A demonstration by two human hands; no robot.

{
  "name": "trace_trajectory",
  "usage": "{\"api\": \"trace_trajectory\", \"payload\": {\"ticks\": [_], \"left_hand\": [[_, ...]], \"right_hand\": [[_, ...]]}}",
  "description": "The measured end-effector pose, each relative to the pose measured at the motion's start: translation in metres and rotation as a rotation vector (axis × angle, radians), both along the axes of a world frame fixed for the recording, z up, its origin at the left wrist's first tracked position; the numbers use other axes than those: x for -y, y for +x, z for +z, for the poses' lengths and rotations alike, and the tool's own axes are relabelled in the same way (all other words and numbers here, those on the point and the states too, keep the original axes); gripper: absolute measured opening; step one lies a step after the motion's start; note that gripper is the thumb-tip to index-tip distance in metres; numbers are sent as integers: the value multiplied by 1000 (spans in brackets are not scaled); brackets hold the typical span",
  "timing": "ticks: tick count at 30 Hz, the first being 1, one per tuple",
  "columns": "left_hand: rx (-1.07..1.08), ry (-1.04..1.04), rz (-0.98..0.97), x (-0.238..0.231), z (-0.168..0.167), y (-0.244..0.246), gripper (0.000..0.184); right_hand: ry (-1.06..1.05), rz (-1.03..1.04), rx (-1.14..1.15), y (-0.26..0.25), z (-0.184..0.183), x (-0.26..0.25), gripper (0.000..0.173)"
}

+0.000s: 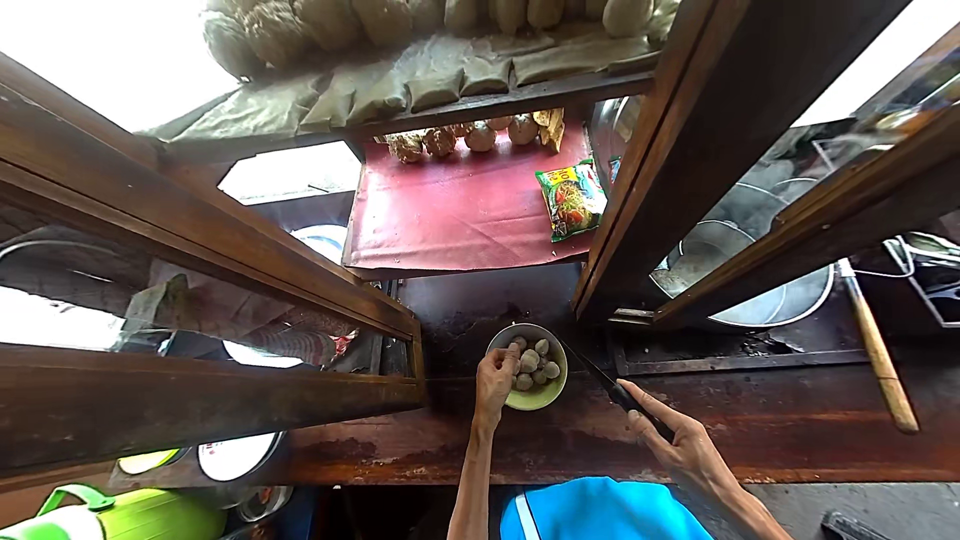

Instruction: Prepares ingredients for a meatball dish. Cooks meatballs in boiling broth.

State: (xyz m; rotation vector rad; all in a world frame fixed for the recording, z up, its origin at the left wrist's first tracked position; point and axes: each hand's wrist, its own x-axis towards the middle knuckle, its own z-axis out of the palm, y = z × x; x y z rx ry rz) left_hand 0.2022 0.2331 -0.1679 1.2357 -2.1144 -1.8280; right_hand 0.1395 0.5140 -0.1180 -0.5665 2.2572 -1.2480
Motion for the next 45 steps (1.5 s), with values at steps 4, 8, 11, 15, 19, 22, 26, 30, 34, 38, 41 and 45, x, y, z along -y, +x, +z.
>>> {"api": "trace_trajectory", "payload": {"ticks": [4,8,11,15,19,22,26,30,34,38,41,45], "left_hand": [[-292,562,108,9,12,11,36],[-511,780,117,6,24,14,36],[-579,819,153,-2,30,9,34],[-594,827,177,-12,32,4,39],[-570,756,179,-22,30,0,39],[-581,722,134,-22,28,0,37],[-587,622,152,-21,29,-1,29],[-491,329,199,-24,39,-5,27],[-456,278,165,-27,44,-1,33],[-470,402,217,-28,43,0,29],[-446,530,322,-30,43,-4,24],[-450,615,358,-36,42,-8,25]], "right_hand": [[-60,18,32,2,6,11,46],[-102,95,4,7,13,23,45],[-107,125,-19,9,14,29,45],[-71,133,-111,9,14,29,45],[-61,127,-216,10,12,28,45],[-58,125,-210,10,12,27,45],[-91,119,-168,11,13,28,45],[-47,115,-178,9,11,28,46],[-8,112,-160,8,11,29,47],[-26,87,-182,11,10,29,46],[-63,88,-242,17,13,29,45],[-48,107,-269,23,8,29,46]]}}
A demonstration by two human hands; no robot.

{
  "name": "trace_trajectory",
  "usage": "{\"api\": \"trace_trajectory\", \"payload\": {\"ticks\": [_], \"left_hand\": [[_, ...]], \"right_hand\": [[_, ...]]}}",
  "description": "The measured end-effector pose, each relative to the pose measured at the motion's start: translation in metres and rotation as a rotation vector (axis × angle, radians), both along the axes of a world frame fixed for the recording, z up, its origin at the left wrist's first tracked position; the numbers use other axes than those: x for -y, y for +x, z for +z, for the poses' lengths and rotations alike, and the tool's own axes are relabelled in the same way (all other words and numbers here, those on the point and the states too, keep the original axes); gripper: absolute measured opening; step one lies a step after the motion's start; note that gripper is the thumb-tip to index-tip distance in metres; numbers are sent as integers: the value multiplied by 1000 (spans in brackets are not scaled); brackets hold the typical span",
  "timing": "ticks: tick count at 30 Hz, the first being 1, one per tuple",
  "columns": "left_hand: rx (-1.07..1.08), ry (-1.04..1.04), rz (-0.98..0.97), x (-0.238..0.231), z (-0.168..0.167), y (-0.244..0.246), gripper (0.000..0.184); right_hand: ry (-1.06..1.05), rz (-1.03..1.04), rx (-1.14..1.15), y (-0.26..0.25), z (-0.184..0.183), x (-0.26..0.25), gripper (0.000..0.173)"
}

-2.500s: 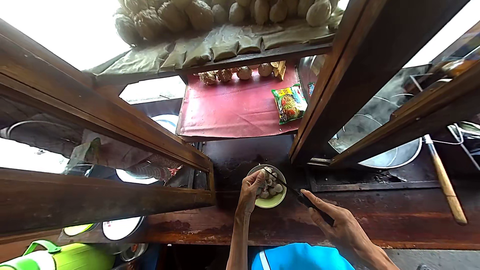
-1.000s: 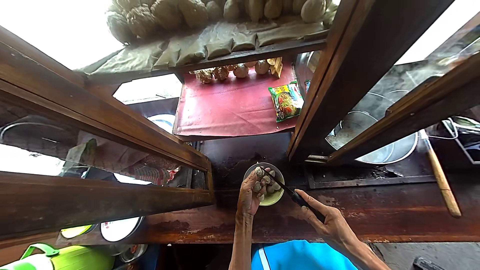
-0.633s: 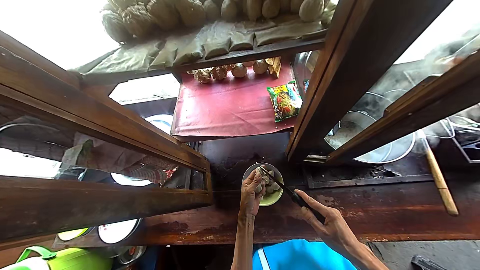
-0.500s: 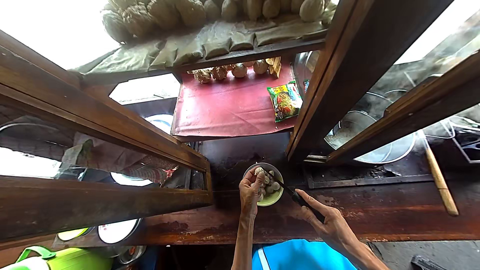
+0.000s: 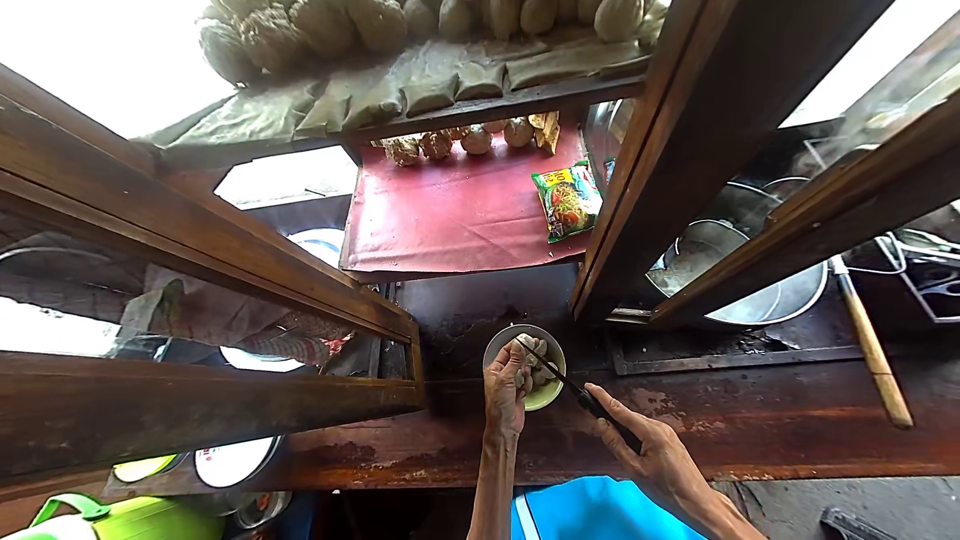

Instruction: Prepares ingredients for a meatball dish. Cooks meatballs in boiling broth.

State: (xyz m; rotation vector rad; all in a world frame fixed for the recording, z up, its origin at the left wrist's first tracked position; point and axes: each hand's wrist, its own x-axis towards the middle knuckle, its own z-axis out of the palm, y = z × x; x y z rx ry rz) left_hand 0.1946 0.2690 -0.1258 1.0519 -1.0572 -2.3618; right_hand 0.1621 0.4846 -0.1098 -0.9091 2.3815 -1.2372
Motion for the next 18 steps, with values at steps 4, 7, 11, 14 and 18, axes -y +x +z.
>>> {"api": "trace_trajectory", "payload": {"ticks": [4,7,11,14,18], "left_hand": [[23,21,20,-4,0,0,33],[17,35,49,-3,-2,0,31],[16,56,53,-1,1,-2,28],[15,23,43,-3,-1,-2,28],[20,-52,8,-6,-6,-2,27]], "right_hand": [[5,-20,-84,2,-5,0,46],[-12,-36,-117,3,-5,-1,45],[-21,-37,-121,1,-4,0,45],[-6,-28,-99,1,-5,0,45],[-19,-24,-82,2,-13,4,46]]}}
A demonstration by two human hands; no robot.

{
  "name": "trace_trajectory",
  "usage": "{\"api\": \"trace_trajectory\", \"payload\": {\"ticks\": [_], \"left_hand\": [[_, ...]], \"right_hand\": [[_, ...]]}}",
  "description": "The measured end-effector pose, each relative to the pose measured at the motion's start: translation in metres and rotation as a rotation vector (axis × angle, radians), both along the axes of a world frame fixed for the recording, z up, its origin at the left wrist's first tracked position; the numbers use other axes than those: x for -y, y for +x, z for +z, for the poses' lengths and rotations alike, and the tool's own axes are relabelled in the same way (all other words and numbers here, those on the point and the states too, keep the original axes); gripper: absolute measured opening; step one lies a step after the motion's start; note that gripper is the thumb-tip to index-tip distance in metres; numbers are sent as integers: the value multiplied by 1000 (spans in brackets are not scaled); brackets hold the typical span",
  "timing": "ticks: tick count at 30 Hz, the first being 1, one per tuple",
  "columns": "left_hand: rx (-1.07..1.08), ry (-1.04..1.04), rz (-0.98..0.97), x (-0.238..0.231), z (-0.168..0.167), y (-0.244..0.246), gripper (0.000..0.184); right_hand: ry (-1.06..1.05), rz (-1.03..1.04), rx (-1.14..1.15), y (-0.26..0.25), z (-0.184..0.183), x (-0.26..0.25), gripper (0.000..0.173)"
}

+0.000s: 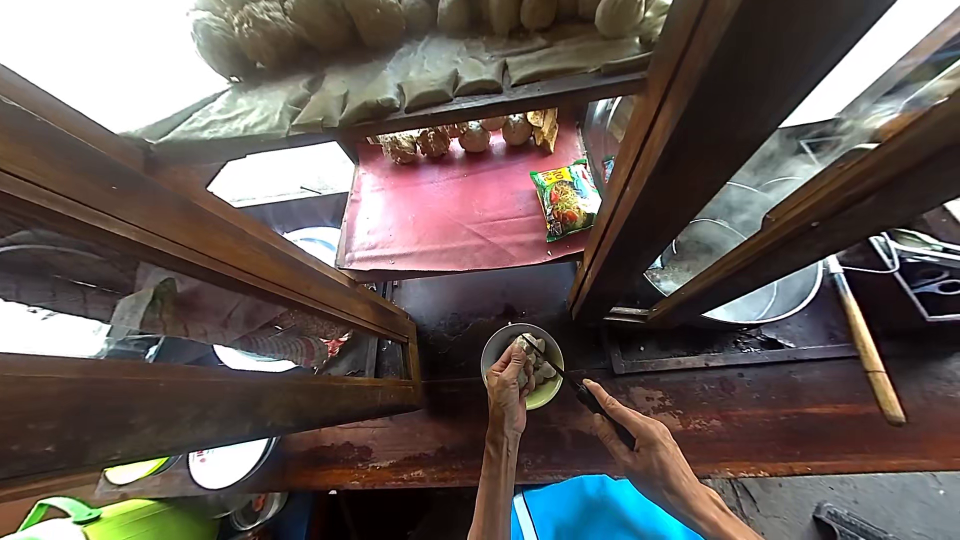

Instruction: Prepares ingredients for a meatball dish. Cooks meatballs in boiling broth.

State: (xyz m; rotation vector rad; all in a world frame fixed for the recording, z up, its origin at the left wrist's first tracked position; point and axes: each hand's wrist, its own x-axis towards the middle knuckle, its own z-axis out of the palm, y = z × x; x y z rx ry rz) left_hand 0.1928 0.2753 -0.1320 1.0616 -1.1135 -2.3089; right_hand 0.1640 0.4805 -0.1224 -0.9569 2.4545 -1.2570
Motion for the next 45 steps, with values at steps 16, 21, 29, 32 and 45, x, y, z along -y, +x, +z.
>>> {"api": "trace_trajectory", "payload": {"ticks": [16,21,29,32,45], "left_hand": [[-7,-45,82,2,-6,-8,26],[1,-36,56,-8,-11,-8,25],[14,-27,133,4,-8,-8,25],[0,-101,108,17,-12,-6,29],[9,-226,-165,14,-12,8,29]], "right_hand": [[38,22,70,-2,3,6,47],[37,9,83,-3,-5,10,47],[70,28,159,0,2,3,47],[70,37,151,-6,16,-8,46],[17,65,84,-12,-2,3,45]]}}
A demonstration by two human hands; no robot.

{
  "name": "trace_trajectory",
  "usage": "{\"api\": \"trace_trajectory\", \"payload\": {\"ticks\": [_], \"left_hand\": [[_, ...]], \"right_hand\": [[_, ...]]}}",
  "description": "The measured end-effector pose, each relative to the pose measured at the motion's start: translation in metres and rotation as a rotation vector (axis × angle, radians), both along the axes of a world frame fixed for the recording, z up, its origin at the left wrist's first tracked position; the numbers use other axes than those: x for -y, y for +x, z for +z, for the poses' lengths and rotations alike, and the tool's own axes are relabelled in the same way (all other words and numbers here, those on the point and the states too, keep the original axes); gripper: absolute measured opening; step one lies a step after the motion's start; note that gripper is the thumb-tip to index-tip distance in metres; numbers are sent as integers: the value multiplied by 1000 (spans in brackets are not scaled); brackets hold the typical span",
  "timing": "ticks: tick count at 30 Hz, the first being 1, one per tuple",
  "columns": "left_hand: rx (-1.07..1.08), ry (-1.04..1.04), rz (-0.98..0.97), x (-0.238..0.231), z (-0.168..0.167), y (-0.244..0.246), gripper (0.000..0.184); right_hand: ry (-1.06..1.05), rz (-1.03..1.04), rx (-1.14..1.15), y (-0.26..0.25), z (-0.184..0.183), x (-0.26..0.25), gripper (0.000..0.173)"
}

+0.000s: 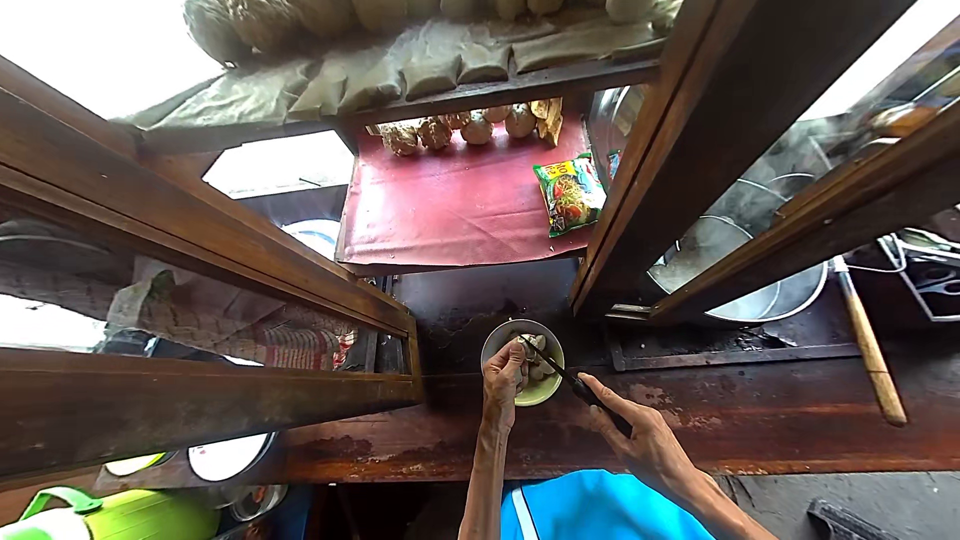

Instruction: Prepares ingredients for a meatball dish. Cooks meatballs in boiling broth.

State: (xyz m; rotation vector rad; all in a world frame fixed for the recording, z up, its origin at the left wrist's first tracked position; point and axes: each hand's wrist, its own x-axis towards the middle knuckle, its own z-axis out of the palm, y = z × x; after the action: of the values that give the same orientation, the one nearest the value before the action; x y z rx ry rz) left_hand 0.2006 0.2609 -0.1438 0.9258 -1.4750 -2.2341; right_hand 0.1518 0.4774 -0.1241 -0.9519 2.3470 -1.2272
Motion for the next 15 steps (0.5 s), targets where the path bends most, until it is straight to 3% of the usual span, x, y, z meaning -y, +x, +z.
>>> {"api": "trace_trajectory", "payload": {"ticks": [15], "left_hand": [[17,61,4,-5,-12,-4,31]], "right_hand": [[70,9,80,-2,-3,4,46]]}}
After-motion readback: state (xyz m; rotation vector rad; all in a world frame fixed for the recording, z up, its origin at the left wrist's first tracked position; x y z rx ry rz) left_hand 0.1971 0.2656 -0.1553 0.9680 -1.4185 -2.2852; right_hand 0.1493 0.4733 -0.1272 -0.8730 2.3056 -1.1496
